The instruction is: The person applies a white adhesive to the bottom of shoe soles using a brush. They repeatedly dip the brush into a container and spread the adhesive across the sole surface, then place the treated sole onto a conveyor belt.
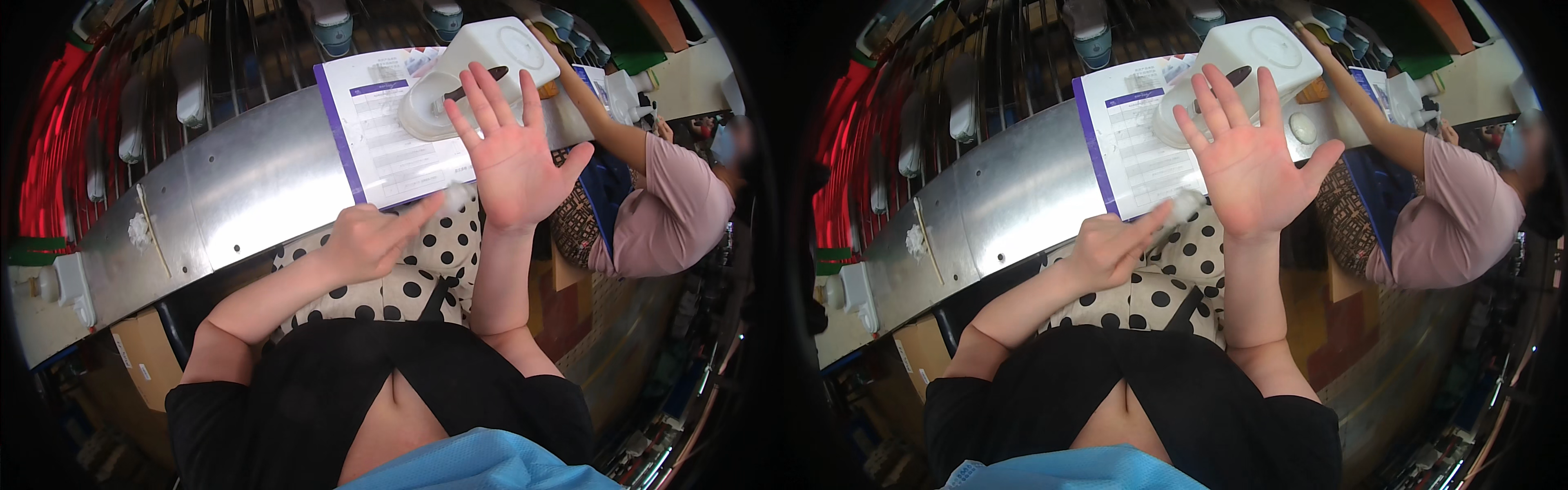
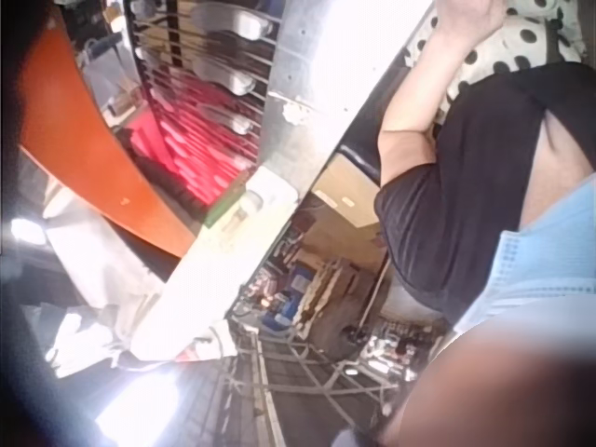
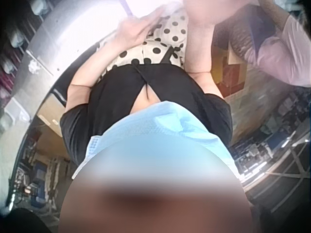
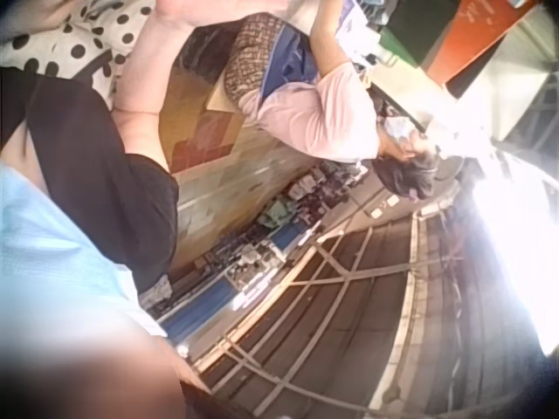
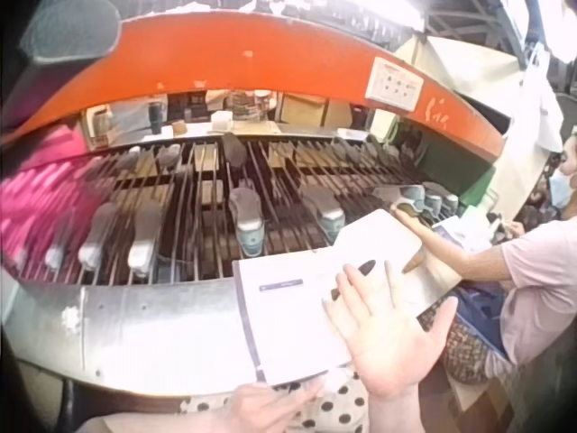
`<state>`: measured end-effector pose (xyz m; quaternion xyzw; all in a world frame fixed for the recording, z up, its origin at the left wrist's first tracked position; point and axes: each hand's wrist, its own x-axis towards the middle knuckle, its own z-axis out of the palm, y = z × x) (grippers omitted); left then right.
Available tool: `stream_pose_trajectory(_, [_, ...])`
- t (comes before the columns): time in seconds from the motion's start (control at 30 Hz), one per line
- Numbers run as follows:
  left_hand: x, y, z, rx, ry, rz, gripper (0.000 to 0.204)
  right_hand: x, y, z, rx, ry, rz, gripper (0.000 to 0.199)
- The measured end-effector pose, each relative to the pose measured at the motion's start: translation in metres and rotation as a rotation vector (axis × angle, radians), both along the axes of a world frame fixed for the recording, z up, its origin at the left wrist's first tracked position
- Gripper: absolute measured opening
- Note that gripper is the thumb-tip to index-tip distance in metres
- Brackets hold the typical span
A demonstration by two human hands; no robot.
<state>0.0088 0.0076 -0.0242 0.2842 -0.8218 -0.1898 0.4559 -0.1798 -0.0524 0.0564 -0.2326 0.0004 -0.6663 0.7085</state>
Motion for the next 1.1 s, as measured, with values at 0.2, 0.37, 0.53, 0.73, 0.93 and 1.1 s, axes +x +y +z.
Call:
stream_pose_trajectory(0.2, [-0.013, -0.021, 0.001, -0.101, 0.236, 0.104, 0.059, 0.012, -0.001, 0.000, 0.052, 0.011, 0.108, 0.107])
stream_pose_trajectory(0.37, [-0.035, -0.012, -0.007, -0.044, 0.249, -0.071, 0.060, 0.009, -0.008, 0.011, 0.087, -0.326, 0.182, 0.107])
stream_pose_trajectory(0.53, [-0.038, -0.028, 0.001, -0.275, 0.213, -0.047, 0.069, 0.011, 0.000, 0.027, 0.152, -0.504, 0.235, 0.107])
stream_pose_trajectory(0.73, [-0.046, -0.021, 0.032, -0.225, 0.222, 0.008, 0.071, 0.009, 0.010, 0.042, -0.176, -0.065, -0.024, 0.109])
stream_pose_trajectory(0.93, [-0.043, -0.017, 0.045, -0.041, 0.157, -0.031, 0.071, 0.011, 0.022, 0.031, -0.235, -0.051, -0.136, 0.109])
stream_pose_trajectory(1.1, [-0.041, -0.014, 0.030, -0.104, 0.172, -0.133, 0.075, -0.005, 0.004, 0.040, -0.088, -0.099, 0.149, 0.106])
